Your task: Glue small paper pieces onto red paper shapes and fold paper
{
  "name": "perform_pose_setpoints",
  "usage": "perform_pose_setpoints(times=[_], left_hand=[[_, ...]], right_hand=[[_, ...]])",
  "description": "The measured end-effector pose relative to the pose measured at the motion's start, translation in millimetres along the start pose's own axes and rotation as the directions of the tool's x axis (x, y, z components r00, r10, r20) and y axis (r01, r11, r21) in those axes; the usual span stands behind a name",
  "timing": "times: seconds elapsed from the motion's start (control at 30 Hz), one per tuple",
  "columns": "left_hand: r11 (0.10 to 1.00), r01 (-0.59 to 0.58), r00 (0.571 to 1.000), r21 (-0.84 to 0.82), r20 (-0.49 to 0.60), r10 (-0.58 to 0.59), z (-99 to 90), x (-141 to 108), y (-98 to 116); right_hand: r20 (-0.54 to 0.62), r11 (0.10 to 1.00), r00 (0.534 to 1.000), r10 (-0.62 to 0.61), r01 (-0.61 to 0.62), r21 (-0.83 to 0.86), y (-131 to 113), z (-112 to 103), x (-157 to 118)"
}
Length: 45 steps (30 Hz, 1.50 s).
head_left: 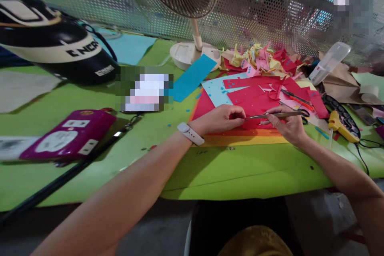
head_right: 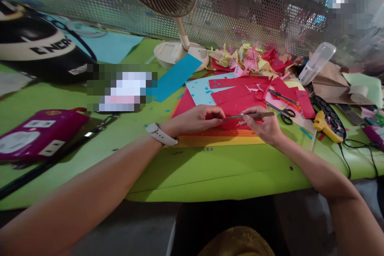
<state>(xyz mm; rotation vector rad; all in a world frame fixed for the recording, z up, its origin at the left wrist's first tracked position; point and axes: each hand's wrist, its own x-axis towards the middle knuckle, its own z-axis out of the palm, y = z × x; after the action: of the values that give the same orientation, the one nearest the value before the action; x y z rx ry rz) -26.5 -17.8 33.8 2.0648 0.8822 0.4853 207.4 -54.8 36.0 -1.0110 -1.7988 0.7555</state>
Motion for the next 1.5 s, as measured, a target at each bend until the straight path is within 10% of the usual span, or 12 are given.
perform_pose_setpoints(times=[1.23, 1.5], left_hand=[[0.999, -0.036, 0.994, 0.034, -0.101, 0.039, 13.4, 1.9, -9.7], [0.994, -0.094, 0.984, 0.047, -0.148, 0.1, 14.1, 3.9, -13.3]], right_hand=[[-0.135, 0.993, 0.988, -0.076, 0.087, 0.076, 12.0, -11.5, 7.5], [0.108, 0.805, 0.927, -0.359, 0.366, -0.468, 30.1, -13.3, 10.0]])
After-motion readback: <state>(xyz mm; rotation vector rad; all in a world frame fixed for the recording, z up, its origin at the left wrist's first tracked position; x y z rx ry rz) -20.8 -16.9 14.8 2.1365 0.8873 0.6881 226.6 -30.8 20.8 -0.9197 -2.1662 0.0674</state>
